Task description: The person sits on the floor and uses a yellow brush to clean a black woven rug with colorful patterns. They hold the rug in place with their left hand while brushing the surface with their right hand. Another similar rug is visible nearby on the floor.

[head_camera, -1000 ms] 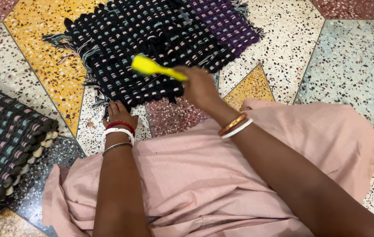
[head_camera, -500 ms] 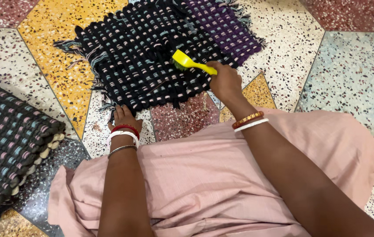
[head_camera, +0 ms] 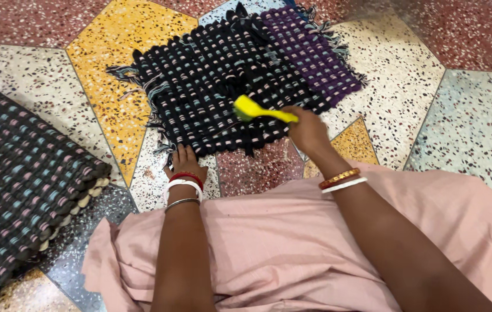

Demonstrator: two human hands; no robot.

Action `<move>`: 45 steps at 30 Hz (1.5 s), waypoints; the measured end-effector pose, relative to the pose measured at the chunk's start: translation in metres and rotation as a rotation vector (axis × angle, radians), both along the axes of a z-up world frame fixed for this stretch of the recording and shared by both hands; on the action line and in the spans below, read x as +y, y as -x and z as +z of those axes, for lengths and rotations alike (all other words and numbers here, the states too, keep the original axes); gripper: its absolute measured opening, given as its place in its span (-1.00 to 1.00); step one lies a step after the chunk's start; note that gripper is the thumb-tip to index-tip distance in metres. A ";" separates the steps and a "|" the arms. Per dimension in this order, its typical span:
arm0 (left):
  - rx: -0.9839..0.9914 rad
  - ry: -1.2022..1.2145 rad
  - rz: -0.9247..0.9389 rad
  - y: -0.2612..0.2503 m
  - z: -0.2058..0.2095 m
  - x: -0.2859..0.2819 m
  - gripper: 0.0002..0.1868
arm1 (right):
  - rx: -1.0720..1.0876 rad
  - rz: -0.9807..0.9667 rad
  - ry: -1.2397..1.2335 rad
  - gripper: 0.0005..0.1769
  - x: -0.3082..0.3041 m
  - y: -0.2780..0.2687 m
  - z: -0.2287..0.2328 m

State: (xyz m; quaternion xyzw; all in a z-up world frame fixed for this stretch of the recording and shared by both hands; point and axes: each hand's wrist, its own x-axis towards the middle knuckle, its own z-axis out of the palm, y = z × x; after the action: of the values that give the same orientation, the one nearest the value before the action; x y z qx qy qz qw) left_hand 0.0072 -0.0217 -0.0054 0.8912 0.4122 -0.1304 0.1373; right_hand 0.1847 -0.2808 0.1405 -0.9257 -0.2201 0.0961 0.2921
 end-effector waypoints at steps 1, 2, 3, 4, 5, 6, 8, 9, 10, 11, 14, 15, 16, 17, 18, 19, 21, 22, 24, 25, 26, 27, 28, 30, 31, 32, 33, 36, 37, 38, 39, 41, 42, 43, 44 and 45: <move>0.004 0.002 0.002 -0.001 0.000 -0.001 0.02 | -0.109 -0.001 0.037 -0.56 -0.002 -0.004 -0.001; 0.008 0.004 0.003 -0.001 0.000 -0.001 0.02 | -0.099 -0.014 0.035 -0.55 -0.001 -0.005 -0.001; 0.015 0.006 0.000 -0.002 0.000 0.000 0.02 | -0.090 -0.026 0.034 -0.54 -0.001 -0.005 0.000; 0.023 0.008 -0.003 -0.002 0.000 0.000 0.02 | -0.081 -0.038 0.034 -0.53 0.001 -0.002 0.004; 0.029 0.009 -0.006 -0.003 0.002 0.002 0.03 | -0.045 0.000 -0.005 -0.52 0.006 0.003 0.009; 0.029 0.017 -0.005 -0.003 0.003 0.002 0.02 | -0.010 0.037 -0.042 -0.50 0.015 0.013 0.013; 0.029 0.033 -0.006 -0.002 0.005 0.001 0.01 | 0.167 0.100 -0.090 -0.46 0.031 0.038 0.024; 0.029 0.036 -0.005 -0.003 0.006 0.001 0.01 | 0.309 0.124 -0.099 -0.44 0.037 0.050 0.029; 0.028 0.038 -0.005 -0.003 0.007 0.002 0.00 | 0.288 0.194 -0.053 -0.45 0.044 0.060 0.031; 0.031 0.041 -0.006 -0.003 0.007 0.002 0.00 | 0.269 0.263 -0.007 -0.46 0.050 0.069 0.030; 0.044 0.062 -0.004 -0.004 0.006 0.003 -0.01 | -0.056 0.487 -0.056 -0.51 0.055 0.081 0.013; 0.035 0.065 0.002 -0.003 0.005 0.003 -0.01 | -0.208 0.561 -0.102 -0.53 0.055 0.081 0.007; 0.025 0.068 0.009 -0.003 0.004 0.003 -0.01 | -0.124 0.490 -0.026 -0.52 0.053 0.078 0.004; 0.014 0.071 0.012 -0.004 0.003 0.003 -0.02 | -0.042 0.416 0.050 -0.50 0.050 0.073 0.006; 0.014 0.074 0.015 -0.004 0.002 0.003 -0.01 | 0.041 0.342 0.125 -0.49 0.047 0.068 0.011; 0.011 0.077 0.016 -0.004 0.001 0.004 0.00 | 0.085 0.270 0.186 -0.45 0.044 0.061 0.018; 0.015 0.071 0.014 -0.005 0.000 0.004 0.00 | 0.176 0.125 0.303 -0.36 0.033 0.042 0.034; 0.022 0.062 0.011 -0.006 0.000 0.004 0.00 | 0.152 0.090 0.292 -0.39 0.026 0.032 0.041; 0.024 0.049 0.010 -0.007 -0.001 0.006 0.00 | 0.117 0.044 0.292 -0.41 0.013 0.011 0.049; 0.024 0.048 0.010 -0.007 -0.003 0.007 0.00 | 0.110 0.029 0.309 -0.40 0.006 0.002 0.049; 0.024 0.047 0.009 -0.006 -0.006 0.006 0.00 | 0.104 0.014 0.325 -0.40 -0.002 -0.008 0.047; 0.027 0.048 0.009 -0.006 -0.007 0.006 0.00 | 0.124 0.045 0.266 -0.39 -0.010 -0.019 0.044; 0.031 0.049 0.010 -0.006 -0.007 0.006 0.01 | 0.142 0.076 0.206 -0.39 -0.016 -0.029 0.040; 0.044 0.046 0.015 -0.009 -0.007 0.008 0.02 | 0.123 0.138 0.110 -0.39 -0.029 -0.052 0.030; 0.060 0.045 0.018 -0.011 -0.007 0.008 0.01 | 0.092 0.166 0.078 -0.37 -0.036 -0.063 0.024; 0.075 0.044 0.021 -0.013 -0.008 0.008 0.01 | 0.061 0.195 0.045 -0.32 -0.042 -0.073 0.017; 0.068 0.052 0.022 -0.015 -0.008 0.009 0.01 | 0.062 0.185 0.045 -0.35 -0.043 -0.080 0.007; 0.049 0.065 0.016 -0.016 -0.012 0.013 0.01 | 0.077 0.148 0.081 -0.46 -0.043 -0.094 -0.017; 0.051 0.063 0.008 -0.016 -0.014 0.014 0.02 | 0.095 0.129 0.115 -0.52 -0.040 -0.095 -0.025; 0.052 0.060 0.000 -0.016 -0.015 0.015 0.02 | 0.113 0.110 0.149 -0.57 -0.039 -0.096 -0.033; 0.059 0.060 -0.011 -0.016 -0.016 0.016 0.03 | 0.097 0.120 0.125 -0.61 -0.039 -0.100 -0.040; 0.069 0.058 -0.031 -0.015 -0.015 0.018 0.04 | 0.058 0.139 0.077 -0.66 -0.038 -0.108 -0.051; 0.068 0.057 -0.049 -0.015 -0.014 0.020 0.05 | 0.034 0.145 0.052 -0.65 -0.039 -0.113 -0.056; 0.069 0.056 -0.064 -0.015 -0.013 0.022 0.05 | 0.010 0.153 0.027 -0.63 -0.038 -0.117 -0.061; 0.069 0.055 -0.080 -0.015 -0.011 0.023 0.05 | -0.014 0.161 0.003 -0.61 -0.039 -0.121 -0.065; 0.097 0.050 -0.092 -0.017 -0.010 0.025 0.06 | 0.054 0.144 0.029 -0.59 -0.039 -0.125 -0.068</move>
State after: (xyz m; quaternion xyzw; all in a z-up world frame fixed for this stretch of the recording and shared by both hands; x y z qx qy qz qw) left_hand 0.0247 0.0034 -0.0153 0.8981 0.3737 -0.1899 0.1331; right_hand 0.3093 -0.3197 0.0722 -0.9088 -0.2767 0.1450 0.2767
